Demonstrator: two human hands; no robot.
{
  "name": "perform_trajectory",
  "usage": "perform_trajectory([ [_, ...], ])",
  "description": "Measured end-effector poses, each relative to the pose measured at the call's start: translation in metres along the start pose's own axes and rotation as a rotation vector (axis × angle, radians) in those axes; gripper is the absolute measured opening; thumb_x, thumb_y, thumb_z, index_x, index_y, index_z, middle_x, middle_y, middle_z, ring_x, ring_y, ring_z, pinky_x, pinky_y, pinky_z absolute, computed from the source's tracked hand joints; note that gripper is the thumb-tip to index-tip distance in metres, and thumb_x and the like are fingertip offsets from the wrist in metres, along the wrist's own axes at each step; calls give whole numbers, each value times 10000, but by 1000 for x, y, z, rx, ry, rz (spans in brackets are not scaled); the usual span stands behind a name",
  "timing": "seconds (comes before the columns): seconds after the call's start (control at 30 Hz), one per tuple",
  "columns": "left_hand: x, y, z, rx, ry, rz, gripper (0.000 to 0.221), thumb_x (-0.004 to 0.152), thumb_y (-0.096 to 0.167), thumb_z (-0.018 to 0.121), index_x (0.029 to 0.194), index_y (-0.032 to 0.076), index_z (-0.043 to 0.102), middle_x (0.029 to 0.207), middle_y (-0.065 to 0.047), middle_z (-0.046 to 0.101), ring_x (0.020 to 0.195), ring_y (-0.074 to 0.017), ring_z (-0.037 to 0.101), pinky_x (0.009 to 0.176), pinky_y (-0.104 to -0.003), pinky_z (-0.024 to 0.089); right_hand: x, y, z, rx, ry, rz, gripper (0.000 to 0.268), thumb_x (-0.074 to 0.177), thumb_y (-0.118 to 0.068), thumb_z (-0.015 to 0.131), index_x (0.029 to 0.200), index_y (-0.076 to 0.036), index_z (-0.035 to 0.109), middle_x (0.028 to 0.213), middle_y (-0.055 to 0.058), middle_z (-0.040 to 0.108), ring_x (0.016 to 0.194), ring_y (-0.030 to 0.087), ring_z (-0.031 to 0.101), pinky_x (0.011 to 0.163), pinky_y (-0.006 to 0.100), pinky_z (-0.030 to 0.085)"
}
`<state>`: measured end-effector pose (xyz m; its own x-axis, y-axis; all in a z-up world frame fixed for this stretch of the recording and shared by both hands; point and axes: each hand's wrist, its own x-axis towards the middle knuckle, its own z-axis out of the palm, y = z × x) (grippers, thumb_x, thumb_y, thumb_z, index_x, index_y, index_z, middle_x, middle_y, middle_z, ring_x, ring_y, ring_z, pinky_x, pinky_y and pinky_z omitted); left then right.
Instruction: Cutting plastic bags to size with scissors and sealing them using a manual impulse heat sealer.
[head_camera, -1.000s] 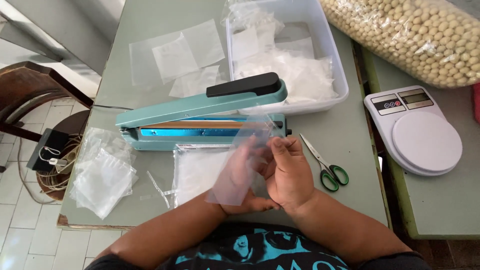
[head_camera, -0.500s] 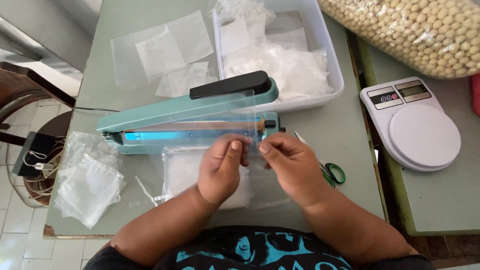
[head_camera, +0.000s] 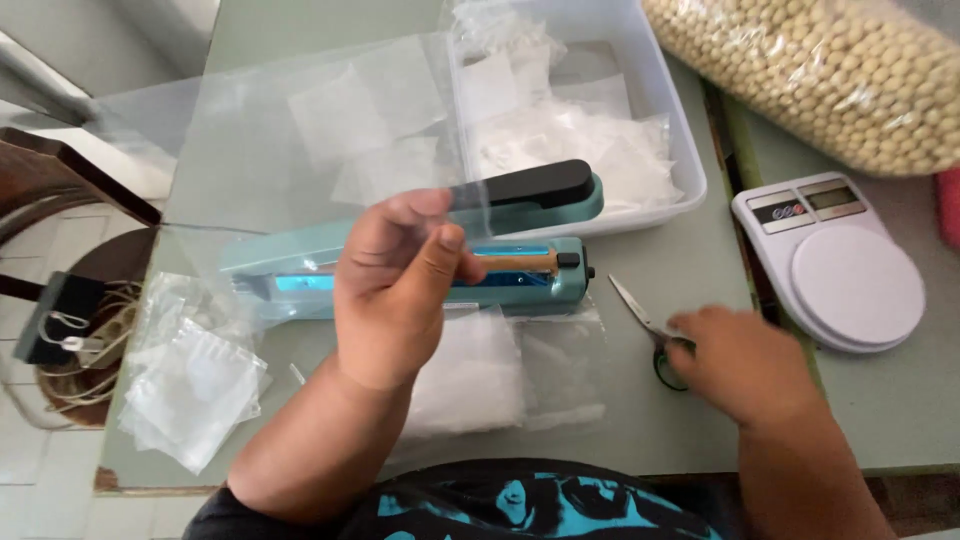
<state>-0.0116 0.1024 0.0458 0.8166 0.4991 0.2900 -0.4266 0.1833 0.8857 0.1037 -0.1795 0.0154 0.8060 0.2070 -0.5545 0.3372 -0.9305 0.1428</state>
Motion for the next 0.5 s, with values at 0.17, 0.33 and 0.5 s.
perform_trajectory([
  [0.17,10,10,-5,34,13,-110,204,1037,183,584,1223,104,554,794,-135,680,655,-243,677,661,-337,610,-5,6,33,-29,-61,-56,528,902,-563,569,1409,-422,534,1372,-103,597,1271,181,604,931,460,589],
  [0.33,30,29,0,123,112,-499,136,1050,170,395,1153,89,432,923,-160,721,587,-221,636,592,-344,573,10,16,60,151,35,-36,454,951,-501,515,1385,-409,613,1180,-66,671,1171,183,618,874,405,557],
  [0.5,23,6,-10,55,14,-297,148,962,54,621,1045,69,499,772,-134,664,602,-209,637,630,-320,555,22,16,66,203,93,-66,497,909,-391,619,1404,-371,593,1255,-8,707,1218,239,621,900,433,556],
])
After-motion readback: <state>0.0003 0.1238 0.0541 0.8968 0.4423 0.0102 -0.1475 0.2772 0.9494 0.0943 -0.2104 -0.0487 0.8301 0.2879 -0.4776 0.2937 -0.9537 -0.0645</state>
